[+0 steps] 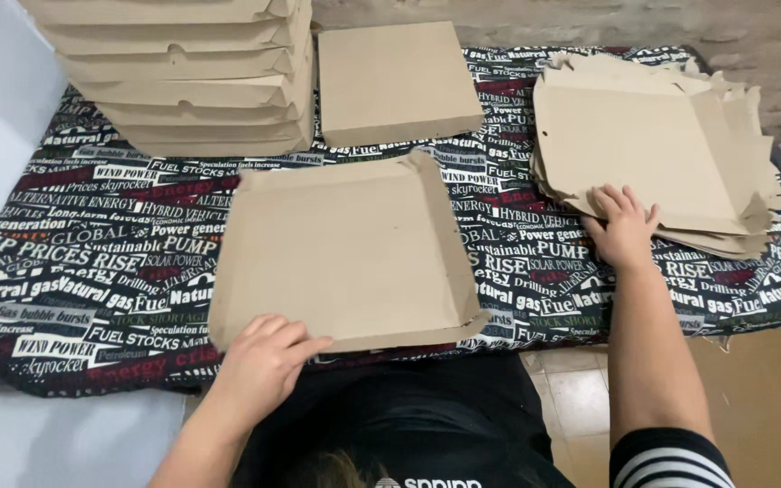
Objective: The person assembles cardboard pizza boxes by folding the pre-scored flaps and tabs of flat cardboard sheets one at a time and stacking them.
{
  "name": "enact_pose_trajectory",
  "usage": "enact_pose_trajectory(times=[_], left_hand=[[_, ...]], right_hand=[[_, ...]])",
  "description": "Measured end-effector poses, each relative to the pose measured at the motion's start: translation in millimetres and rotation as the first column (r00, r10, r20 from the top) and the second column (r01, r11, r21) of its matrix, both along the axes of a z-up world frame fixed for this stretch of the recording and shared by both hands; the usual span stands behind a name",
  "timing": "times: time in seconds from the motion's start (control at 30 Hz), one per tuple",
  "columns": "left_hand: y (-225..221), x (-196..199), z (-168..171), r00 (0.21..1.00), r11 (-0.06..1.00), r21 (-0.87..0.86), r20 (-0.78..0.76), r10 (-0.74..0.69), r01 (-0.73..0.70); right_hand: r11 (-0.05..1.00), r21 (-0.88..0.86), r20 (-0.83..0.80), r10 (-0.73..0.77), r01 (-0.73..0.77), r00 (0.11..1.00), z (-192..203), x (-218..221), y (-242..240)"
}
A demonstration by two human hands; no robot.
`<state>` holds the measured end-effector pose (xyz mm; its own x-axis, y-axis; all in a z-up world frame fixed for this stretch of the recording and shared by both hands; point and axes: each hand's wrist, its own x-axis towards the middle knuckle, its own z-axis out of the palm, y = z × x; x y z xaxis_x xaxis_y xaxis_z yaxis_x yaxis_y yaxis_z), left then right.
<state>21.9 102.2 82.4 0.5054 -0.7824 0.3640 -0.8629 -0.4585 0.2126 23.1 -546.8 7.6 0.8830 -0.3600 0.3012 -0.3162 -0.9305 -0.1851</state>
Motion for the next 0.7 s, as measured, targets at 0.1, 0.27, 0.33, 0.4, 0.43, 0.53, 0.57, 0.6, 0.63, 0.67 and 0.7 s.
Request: enact_pose_trajectory(times=[0.1, 0.27, 0.33, 0.4, 0.43, 0.53, 0.57, 0.6, 0.63, 0.67, 0.7], left_hand=[[-12, 25, -26, 1.0, 0.999, -0.036, 0.018, 0.019, -0.019], [-31, 41, -34, 0.998, 0.99, -0.123, 0.009, -0.066, 0.066], [-31, 40, -27, 0.995, 0.988, -0.121, -0.011, -0.097, 0.095], [-28, 41, -20, 0.993, 0.987, -0.103, -0.003, -0.122, 0.121], [-21, 40, -16, 0.993, 0.988, -0.101, 0.0, -0.118, 0.118], [-2, 35, -6, 0.995, 0.984, -0.154, -0.038, -0.093, 0.087], [1, 35, -2, 0.999, 0.984, -0.174, -0.014, -0.028, 0.025], [6, 31, 0, 0.999, 0.98, -0.196, 0.002, 0.039, -0.038], [3, 33, -9, 0.999, 0.98, -0.193, -0.004, 0.04, -0.04], [1, 35, -18, 0.985, 0.975, -0.18, 0.082, 0.149, -0.132], [-2, 37, -26, 0.952, 0.959, -0.174, 0.17, 0.254, -0.225]], right_hand=[[0.926, 0.07, 0.175, 0.356, -0.372, 0.918, 57, -29, 102], [0.77, -0.205, 0.114, 0.632, -0.605, 0.766, 52, -61, 190], [0.733, -0.262, 0.101, 0.667, -0.627, 0.738, 47, -68, 207], [0.707, -0.307, 0.143, 0.696, -0.637, 0.704, 48, -69, 216], [0.706, -0.307, 0.146, 0.698, -0.638, 0.701, 63, -72, 226], [0.577, -0.311, 0.19, 0.817, -0.756, 0.545, 95, -85, 253], [0.549, -0.28, 0.232, 0.835, -0.788, 0.5, 99, -90, 259], [0.517, -0.246, 0.272, 0.849, -0.82, 0.453, 103, -98, 265], [0.517, -0.239, 0.272, 0.848, -0.822, 0.454, 98, -102, 273], [0.533, -0.272, 0.292, 0.839, -0.801, 0.46, 93, -104, 279], [0.55, -0.303, 0.312, 0.829, -0.778, 0.464, 89, -108, 286]])
